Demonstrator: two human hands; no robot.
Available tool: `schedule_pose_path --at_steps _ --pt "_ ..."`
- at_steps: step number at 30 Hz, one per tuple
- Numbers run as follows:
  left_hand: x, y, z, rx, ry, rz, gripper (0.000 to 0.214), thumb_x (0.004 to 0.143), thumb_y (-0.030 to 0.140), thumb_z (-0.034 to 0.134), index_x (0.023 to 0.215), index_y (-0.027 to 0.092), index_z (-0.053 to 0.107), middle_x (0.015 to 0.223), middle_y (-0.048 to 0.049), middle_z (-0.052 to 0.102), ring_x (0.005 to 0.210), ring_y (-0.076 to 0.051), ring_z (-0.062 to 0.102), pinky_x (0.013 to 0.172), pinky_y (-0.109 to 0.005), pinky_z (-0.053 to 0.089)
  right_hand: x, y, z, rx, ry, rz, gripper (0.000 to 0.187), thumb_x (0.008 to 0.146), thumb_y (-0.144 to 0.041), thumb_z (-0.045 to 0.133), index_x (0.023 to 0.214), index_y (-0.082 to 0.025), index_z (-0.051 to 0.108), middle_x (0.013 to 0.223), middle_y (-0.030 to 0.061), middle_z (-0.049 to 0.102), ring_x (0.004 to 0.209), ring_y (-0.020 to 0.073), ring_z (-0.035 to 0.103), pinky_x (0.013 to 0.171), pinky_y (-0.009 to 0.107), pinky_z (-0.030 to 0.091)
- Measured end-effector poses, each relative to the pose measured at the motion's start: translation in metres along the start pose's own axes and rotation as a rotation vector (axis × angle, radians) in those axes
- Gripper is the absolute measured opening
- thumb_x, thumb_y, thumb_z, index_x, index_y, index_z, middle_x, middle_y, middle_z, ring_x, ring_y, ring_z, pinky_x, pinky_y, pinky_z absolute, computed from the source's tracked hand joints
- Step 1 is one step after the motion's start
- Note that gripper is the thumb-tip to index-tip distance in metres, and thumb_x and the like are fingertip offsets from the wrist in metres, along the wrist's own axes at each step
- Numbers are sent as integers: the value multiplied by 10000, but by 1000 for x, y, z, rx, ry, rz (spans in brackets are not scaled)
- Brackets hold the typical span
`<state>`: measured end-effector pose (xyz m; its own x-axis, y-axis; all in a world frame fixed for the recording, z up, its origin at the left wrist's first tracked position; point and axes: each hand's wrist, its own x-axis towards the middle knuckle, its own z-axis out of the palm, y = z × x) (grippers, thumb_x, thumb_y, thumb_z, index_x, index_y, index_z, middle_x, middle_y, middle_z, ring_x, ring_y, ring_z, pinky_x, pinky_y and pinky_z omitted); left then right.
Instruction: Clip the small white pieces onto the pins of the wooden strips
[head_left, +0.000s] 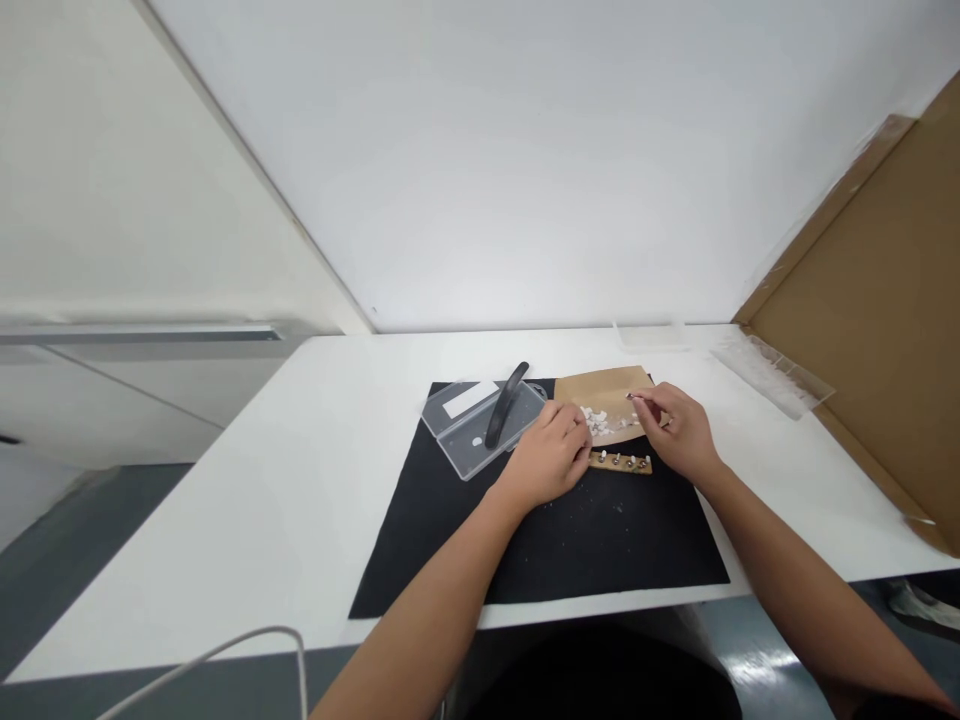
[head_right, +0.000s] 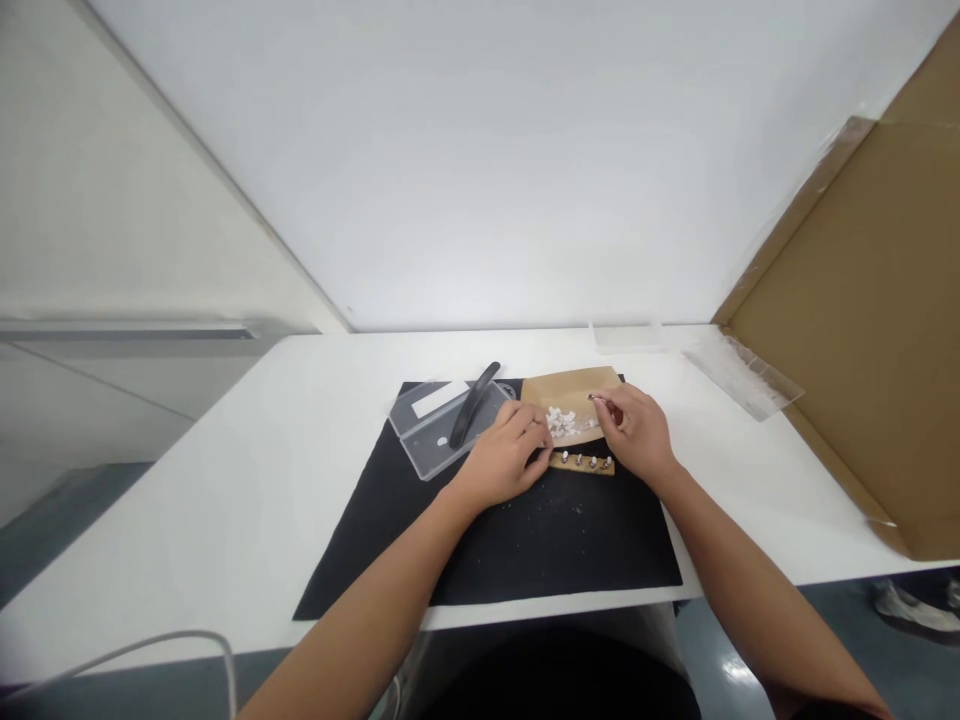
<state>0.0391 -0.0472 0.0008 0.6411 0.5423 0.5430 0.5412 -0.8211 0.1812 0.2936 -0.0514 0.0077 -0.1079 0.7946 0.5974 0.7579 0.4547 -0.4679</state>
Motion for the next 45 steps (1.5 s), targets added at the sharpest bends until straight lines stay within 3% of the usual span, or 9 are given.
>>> schedule_pose_path --at_steps 6,13,17,21,24,33,37,45 --pt "1 7 -9 -173 0 -28 121 874 204 663 996 203 667 1087 -117 653 1076 -295 566 981 -446 518 -5 -3 4 -10 -20 -82 259 1096 -366 531 1110 -241 758 957 66 782 851 237 718 787 386 523" --pt "5 18 4 -347 286 -213 148 1011 230 612 1133 193 688 1040 -83 736 995 -237 643 962 -432 512 -13 -18 8 6 -79 -194 194 1104 -278 535 1146 -216 713 929 47 786 832 205 713 805 377 468" --pt "6 21 4 -490 291 -378 179 1024 304 630 1142 210 727 1083 -89 753 956 -223 655 824 -374 553 -15 -26 11 -32 -102 -256 174 1103 -246 537 1128 -204 704 963 56 799 842 205 713 812 382 446" --pt "4 21 5 -603 249 -436 193 1015 344 646 1099 209 755 1076 -101 742 931 -213 668 644 -285 530 -15 -29 11 -49 -99 -295 180 1109 -231 525 1125 -197 702 948 55 802 826 190 705 799 371 424" --pt "4 21 7 -644 253 -451 178 1006 346 664 1050 207 765 1034 -98 738 892 -203 664 605 -266 508 -14 -30 10 -54 -113 -309 187 1114 -224 512 1125 -198 696 926 50 796 803 185 695 794 367 415" --pt "10 22 -2 -531 262 -305 117 1003 277 659 977 202 745 833 -47 740 815 -204 644 838 -383 498 -14 -30 6 -95 -128 -359 206 1109 -210 497 1029 -197 686 838 40 752 715 181 623 780 361 389" --pt "11 22 -4 -503 260 -278 120 1004 274 651 948 197 725 840 -40 739 710 -174 598 817 -382 468 -14 -30 7 -89 -146 -359 208 1105 -200 490 1019 -199 680 837 40 747 721 183 613 794 357 388" --pt "9 20 -1 -500 278 -267 100 1010 248 666 1005 191 748 820 -38 739 804 -196 634 852 -383 461 -14 -30 8 -24 -151 -353 220 1122 -219 451 1053 -201 659 866 44 764 735 192 641 820 358 403"
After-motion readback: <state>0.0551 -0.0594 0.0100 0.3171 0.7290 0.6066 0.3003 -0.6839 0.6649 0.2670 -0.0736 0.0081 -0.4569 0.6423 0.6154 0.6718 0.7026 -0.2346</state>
